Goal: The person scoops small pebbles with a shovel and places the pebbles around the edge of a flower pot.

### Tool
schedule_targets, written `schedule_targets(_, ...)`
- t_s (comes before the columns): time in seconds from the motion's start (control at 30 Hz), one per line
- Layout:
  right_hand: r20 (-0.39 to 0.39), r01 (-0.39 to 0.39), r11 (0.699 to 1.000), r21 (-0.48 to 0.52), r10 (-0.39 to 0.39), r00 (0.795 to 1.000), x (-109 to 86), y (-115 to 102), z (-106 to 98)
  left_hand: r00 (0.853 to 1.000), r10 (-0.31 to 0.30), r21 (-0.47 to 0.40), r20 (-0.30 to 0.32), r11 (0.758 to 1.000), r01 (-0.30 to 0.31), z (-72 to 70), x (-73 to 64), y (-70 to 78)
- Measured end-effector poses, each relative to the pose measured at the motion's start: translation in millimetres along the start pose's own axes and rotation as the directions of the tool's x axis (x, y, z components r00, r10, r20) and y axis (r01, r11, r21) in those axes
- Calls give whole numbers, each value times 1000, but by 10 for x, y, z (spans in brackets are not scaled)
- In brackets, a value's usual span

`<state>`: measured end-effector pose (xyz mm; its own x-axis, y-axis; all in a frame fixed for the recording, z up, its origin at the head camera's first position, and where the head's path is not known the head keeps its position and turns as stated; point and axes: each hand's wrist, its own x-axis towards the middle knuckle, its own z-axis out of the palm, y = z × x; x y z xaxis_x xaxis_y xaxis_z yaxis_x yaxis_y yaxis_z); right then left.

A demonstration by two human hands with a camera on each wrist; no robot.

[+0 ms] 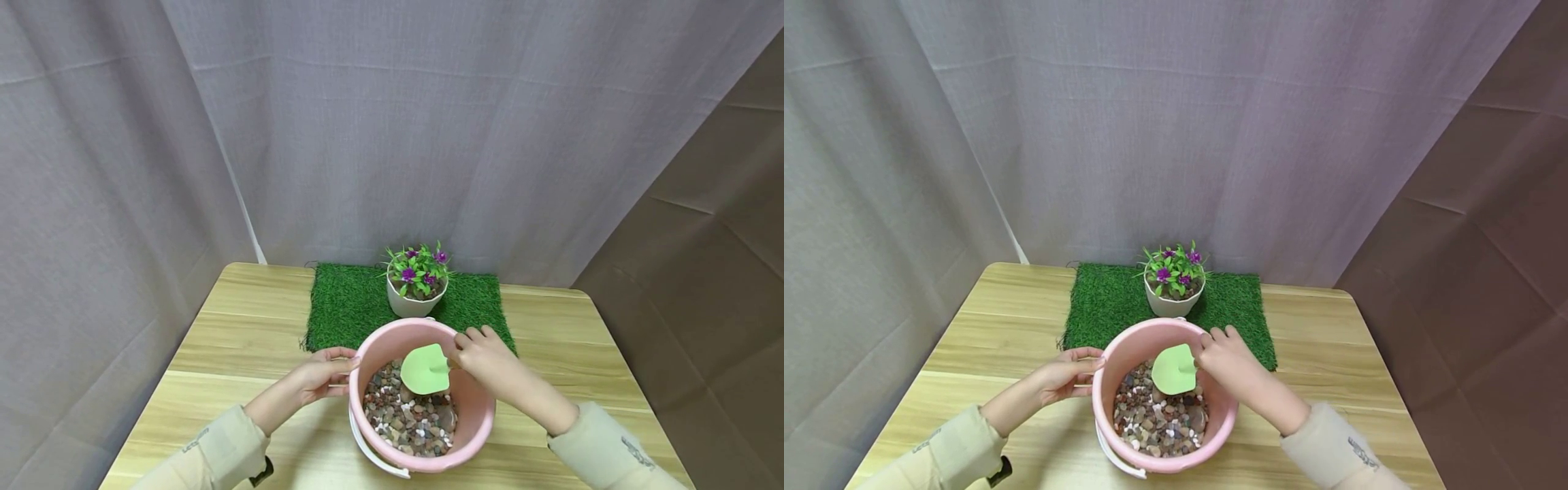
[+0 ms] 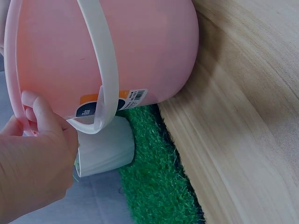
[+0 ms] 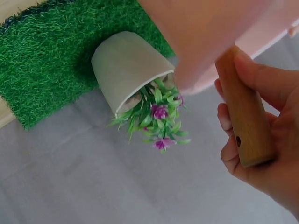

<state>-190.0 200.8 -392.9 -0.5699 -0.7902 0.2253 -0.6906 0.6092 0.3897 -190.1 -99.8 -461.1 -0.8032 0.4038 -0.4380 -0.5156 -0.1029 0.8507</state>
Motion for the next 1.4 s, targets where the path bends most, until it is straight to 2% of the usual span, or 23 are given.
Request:
schedule_targets(0.17,-51,17,993,-119,-23,998,14,-69,87,1000,0,-5,5,1000,0,-4,1,-8)
schedule_targets(0.37,-51,-14,989,-145,7,999,29,-142,133,1000,-2,-10,3,1000,2,-7,0,-17)
schedule_targets(0.6,-86,-36,988,-151,24,996,53,-187,213,1000,-1,-6,5,1000,1,-1,5,-20)
schedule_targets(0.73,-66,-52,993,-101,45,997,76,-240,264,1000,2,-11,3,1000,-2,4,3,-16)
schedule_targets(0.93,51,16,999,44,-18,999,32,-414,419,1000,-5,-23,7,1000,5,35,5,-32)
schedule_targets(1.07,16,1,997,73,-2,1000,-10,-458,482,1000,-6,-18,23,1000,7,40,8,-29)
schedule_targets(1.23,-31,46,994,98,-44,999,28,-457,489,1000,4,-13,17,1000,-3,-10,-15,-2)
schedule_targets(1.4,-12,67,985,157,-66,998,51,-453,484,1000,7,-23,23,1000,-7,-27,-19,-5)
